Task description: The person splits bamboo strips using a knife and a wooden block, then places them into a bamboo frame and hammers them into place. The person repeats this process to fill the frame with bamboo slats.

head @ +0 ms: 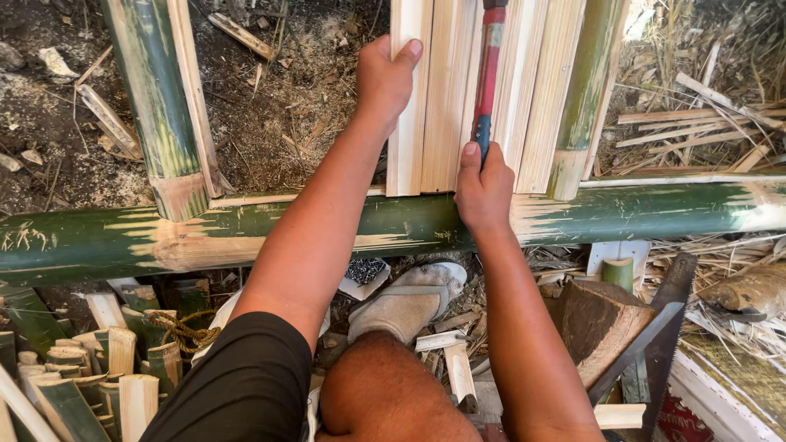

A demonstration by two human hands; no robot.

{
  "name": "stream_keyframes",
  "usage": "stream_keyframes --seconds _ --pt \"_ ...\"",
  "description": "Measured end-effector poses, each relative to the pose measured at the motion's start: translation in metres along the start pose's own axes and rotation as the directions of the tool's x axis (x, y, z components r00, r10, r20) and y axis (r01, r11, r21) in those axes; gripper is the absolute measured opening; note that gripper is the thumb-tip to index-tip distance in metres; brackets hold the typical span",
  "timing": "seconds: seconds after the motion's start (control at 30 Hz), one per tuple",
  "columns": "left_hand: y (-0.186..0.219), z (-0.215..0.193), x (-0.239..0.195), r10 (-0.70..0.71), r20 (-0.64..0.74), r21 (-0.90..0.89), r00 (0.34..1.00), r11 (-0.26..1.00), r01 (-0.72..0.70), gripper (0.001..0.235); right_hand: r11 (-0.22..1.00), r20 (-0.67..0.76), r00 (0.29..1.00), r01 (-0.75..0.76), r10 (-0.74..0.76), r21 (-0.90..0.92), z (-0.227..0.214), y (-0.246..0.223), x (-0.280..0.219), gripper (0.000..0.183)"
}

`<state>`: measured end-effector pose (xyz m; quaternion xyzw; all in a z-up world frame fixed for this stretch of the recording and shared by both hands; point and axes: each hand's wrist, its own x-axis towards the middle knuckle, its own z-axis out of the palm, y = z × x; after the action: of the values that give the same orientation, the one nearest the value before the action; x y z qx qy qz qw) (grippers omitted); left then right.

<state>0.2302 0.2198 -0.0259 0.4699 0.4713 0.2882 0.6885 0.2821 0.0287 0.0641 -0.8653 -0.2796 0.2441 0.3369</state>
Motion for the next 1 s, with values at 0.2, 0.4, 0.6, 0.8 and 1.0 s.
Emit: stream_keyframes --seconds 0.2,0.4,0.6,0.8,1.0 --pt "0.004 0.002 -0.003 -0.017 -0.038 0.100 0.999 0.995 0.021 0.020 0.955 -0.033 0.957 0.285 -0.288 -0.076 0.001 -0.019 0.001 0.037" --pt "0.009 0.002 -0.006 0.014 -0.064 0.124 0.998 0.992 -0.006 0.019 0.893 -0.006 0.911 0.404 -0.413 -0.200 0.007 -0.044 0.027 0.037" --pt "0.011 0.003 -0.002 -0.038 -0.072 0.114 0.997 0.992 0.046 0.020 0.944 -0.064 0.957 0.290 -0.284 0.159 -0.002 -0.064 0.019 0.035" --pt "0.009 0.010 -0.005 -0.018 -0.045 0.044 0.999 0.999 0.020 0.020 0.894 0.050 0.974 0.221 -0.219 -0.388 -0.002 -0.058 0.033 0.040" --pt "-0.003 -0.001 -0.005 -0.035 -0.048 0.030 0.998 0.999 0.037 0.019 0.906 -0.128 0.926 0.375 -0.355 0.199 0.010 -0.043 0.037 0.035"
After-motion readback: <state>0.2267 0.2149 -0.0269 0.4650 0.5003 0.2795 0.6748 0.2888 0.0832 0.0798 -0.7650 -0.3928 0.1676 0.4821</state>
